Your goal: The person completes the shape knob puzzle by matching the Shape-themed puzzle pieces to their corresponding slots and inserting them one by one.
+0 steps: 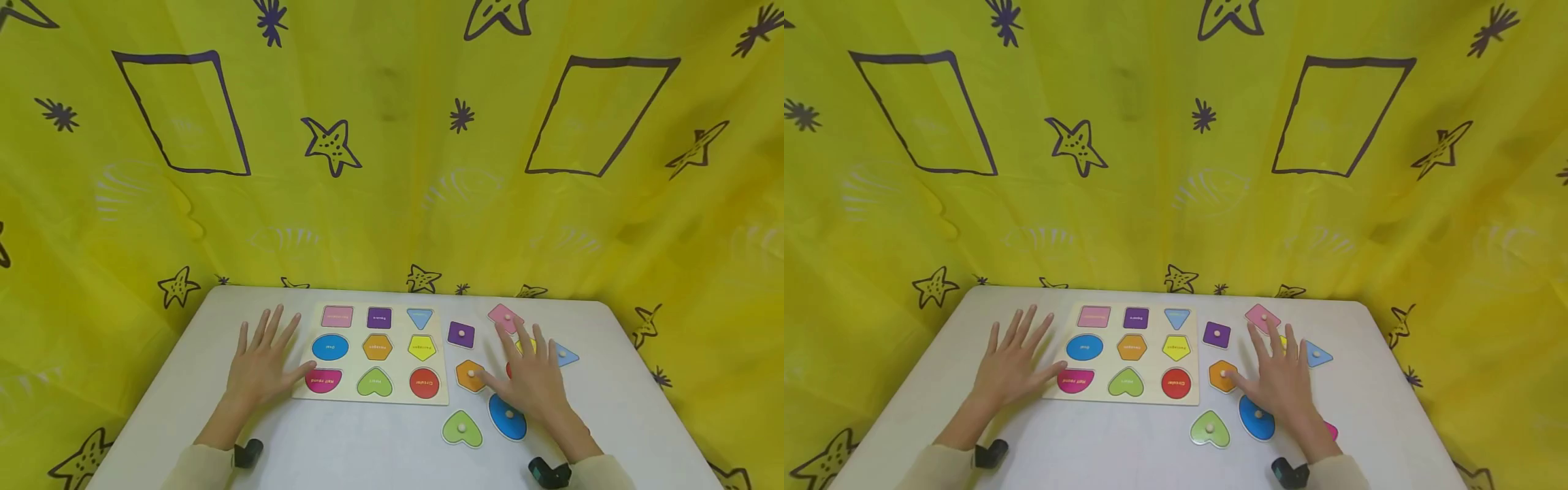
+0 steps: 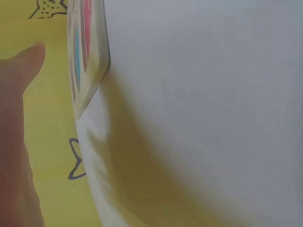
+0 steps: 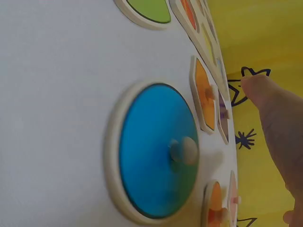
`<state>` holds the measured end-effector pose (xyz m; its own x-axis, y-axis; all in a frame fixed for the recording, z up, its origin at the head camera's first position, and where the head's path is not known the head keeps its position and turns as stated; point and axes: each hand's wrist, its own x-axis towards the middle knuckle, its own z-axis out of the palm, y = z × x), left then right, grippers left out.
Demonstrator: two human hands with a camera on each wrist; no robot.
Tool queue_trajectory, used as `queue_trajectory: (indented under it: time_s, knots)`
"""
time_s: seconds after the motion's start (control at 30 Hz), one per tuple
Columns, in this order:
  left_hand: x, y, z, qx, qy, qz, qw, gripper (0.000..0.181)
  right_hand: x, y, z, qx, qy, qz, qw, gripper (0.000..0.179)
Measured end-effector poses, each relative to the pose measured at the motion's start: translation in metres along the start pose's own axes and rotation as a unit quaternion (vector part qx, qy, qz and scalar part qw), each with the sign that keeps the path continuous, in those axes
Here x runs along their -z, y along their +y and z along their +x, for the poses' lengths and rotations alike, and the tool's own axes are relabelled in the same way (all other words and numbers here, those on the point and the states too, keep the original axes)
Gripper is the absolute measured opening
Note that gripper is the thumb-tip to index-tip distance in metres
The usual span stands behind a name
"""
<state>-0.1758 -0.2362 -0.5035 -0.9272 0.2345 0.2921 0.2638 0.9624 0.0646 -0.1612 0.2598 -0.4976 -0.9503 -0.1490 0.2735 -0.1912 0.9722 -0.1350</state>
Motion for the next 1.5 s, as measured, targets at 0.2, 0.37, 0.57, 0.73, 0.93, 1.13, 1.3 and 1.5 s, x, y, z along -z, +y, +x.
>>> queue_trajectory:
  time_s: [0.2,0.37,0.57,0.73,0.93,1.13,1.3,1.5]
  knots:
    - [-0.007,-0.005,-0.005,0.006,-0.039,-0.05,0.9979,0.097,0.005,0.007,0.014,0.006,0.001,0.012,0.9999,0.095]
    - [-0.015,-0.01,-0.014,0.01,-0.065,-0.108,0.992,0.097,0.002,0.018,0.025,0.006,-0.005,0.043,0.9991,0.092]
    - [-0.022,-0.013,-0.019,0.017,-0.098,-0.16,0.9821,0.097,-0.001,0.036,0.041,0.016,-0.016,0.096,0.9951,0.083]
    - [-0.023,-0.014,-0.019,0.018,-0.114,-0.164,0.9798,0.099,-0.005,0.052,0.056,0.006,-0.063,0.149,0.9869,0.079]
    - [-0.022,-0.015,-0.019,0.019,-0.123,-0.164,0.9786,0.097,-0.015,0.067,0.072,-0.032,-0.094,0.191,0.9765,0.071]
    - [-0.02,-0.016,-0.018,0.023,-0.133,-0.179,0.9746,0.096,-0.023,0.078,0.083,-0.078,-0.125,0.185,0.9717,0.063]
    - [-0.022,-0.017,-0.019,0.022,-0.139,-0.177,0.974,0.097,-0.027,0.081,0.083,-0.109,-0.129,0.191,0.9669,0.055]
    - [-0.021,-0.016,-0.019,0.021,-0.133,-0.181,0.9743,0.097,-0.032,0.081,0.085,-0.116,-0.088,0.198,0.9692,0.041]
